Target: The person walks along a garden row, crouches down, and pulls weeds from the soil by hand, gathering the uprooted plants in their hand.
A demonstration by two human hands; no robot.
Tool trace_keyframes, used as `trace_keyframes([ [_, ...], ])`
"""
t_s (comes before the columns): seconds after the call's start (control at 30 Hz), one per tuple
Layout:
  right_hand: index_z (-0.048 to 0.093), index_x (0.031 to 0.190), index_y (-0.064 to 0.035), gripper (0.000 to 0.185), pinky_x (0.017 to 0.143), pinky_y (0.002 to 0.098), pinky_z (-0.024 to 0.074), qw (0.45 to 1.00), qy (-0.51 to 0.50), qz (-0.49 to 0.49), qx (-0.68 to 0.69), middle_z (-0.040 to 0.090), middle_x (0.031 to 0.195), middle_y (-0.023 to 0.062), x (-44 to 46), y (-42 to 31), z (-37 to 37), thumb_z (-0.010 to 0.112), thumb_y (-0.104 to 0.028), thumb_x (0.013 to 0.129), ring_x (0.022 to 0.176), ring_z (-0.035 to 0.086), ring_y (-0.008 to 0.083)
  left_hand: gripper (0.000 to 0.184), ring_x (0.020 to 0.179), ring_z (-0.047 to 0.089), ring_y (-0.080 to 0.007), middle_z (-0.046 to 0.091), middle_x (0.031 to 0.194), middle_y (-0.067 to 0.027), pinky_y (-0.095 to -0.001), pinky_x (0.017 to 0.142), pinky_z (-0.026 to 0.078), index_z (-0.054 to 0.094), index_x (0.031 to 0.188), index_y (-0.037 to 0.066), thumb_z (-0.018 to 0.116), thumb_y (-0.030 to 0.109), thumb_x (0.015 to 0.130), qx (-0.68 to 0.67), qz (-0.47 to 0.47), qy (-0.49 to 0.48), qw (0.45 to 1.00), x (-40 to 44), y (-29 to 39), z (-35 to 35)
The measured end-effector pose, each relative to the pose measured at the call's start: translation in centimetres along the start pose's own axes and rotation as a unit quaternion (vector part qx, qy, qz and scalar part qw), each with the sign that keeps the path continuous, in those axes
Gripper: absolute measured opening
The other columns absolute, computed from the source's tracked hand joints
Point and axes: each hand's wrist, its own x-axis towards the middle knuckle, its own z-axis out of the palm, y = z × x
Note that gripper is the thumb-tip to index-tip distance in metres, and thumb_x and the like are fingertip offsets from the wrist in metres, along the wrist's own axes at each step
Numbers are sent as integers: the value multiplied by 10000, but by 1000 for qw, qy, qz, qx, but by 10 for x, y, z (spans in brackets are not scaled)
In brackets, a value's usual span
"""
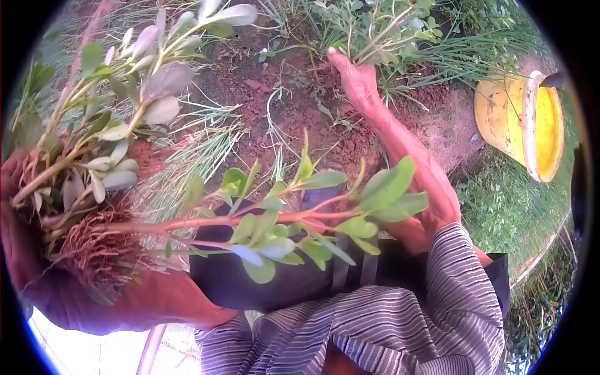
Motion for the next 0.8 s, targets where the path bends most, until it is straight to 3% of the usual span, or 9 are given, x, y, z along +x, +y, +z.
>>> trace_keyframes([
  [0.07, 646, 712, 3, 514, 655, 399, 489, 995, -2, -49, -85, 616, 621, 131, -5, -38, -13, 620, -502, 802, 646, 607, 229, 213, 935, 661, -220, 671, 1004, -170, -334, 846, 568, 662, 1023, -50, 570, 40, 854, -44, -42, -11, 998, 2, -3, -1],
  [0.23, 676, 834, 8, 259, 624, 351, 538, 959, -59, -215, -174, 662, 698, 136, -53, -166, -42, 631, -244, 795, 668, 662, 239, 207, 877, 661, -158, 691, 955, -115, -290, 812, 547, 690, 976, -14, 703, -5, 769, -117, -225, -145, 956, 23, -70, -8],
  [0.27, 655, 926, -3, 273, 547, 274, 500, 938, -78, -295, -165, 644, 671, 98, -59, -182, -36, 644, -254, 817, 596, 628, 146, 238, 860, 658, -147, 689, 959, -103, -276, 793, 543, 686, 992, -5, 728, 3, 758, -115, -252, -138, 951, 18, -87, -3],
  [0.33, 659, 875, 17, 197, 560, 317, 523, 888, -152, -330, -281, 657, 719, 140, -90, -227, -31, 622, -160, 798, 648, 658, 228, 264, 975, 643, -181, 670, 1062, -100, -330, 852, 543, 647, 1067, -31, 687, 86, 834, -148, -285, -151, 935, 1, -110, -2],
  [0.4, 673, 843, 7, 168, 581, 364, 538, 817, -154, -435, -345, 666, 746, 161, -111, -242, -10, 622, -126, 755, 695, 680, 274, 383, 1191, 525, -198, 606, 1233, -41, -417, 1057, 387, 608, 1177, 56, 719, 188, 835, -182, -360, -131, 906, -19, -113, -13],
  [0.47, 675, 824, 0, 179, 605, 379, 555, 749, -122, -523, -388, 673, 724, 161, -138, -242, 19, 650, -136, 710, 718, 697, 270, 494, 1272, 453, -229, 529, 1343, -23, -445, 1105, 319, 564, 1252, 83, 728, 272, 826, -348, -322, -265, 839, -27, -136, -40],
  [0.53, 645, 921, 21, 288, 656, 369, 551, 782, -151, -484, -362, 681, 828, 139, -156, -234, 48, 651, -188, 723, 801, 687, 275, 787, 1257, 469, -238, 497, 1364, -69, -430, 1086, 351, 405, 1376, 49, 728, 457, 785, -357, -359, -247, 826, -32, -138, -58],
  [0.6, 616, 983, 30, 351, 728, 370, 535, 799, -117, -513, -290, 661, 978, 164, -168, -213, 64, 645, -209, 726, 930, 642, 276, 750, 1231, 482, -244, 510, 1336, -72, -425, 1070, 363, 404, 1368, 36, 705, 436, 810, -370, -278, -229, 856, -45, -112, -46],
  [0.8, 584, 1003, -8, 262, 737, 394, 539, 746, -180, -640, 27, 600, 1066, 157, -155, -146, 68, 597, -66, 748, 905, 598, 302, 417, 1068, 543, -234, 554, 1123, -104, -410, 995, 418, 491, 1182, 34, 598, 260, 849, -472, -358, -174, 786, -39, -125, -80],
])
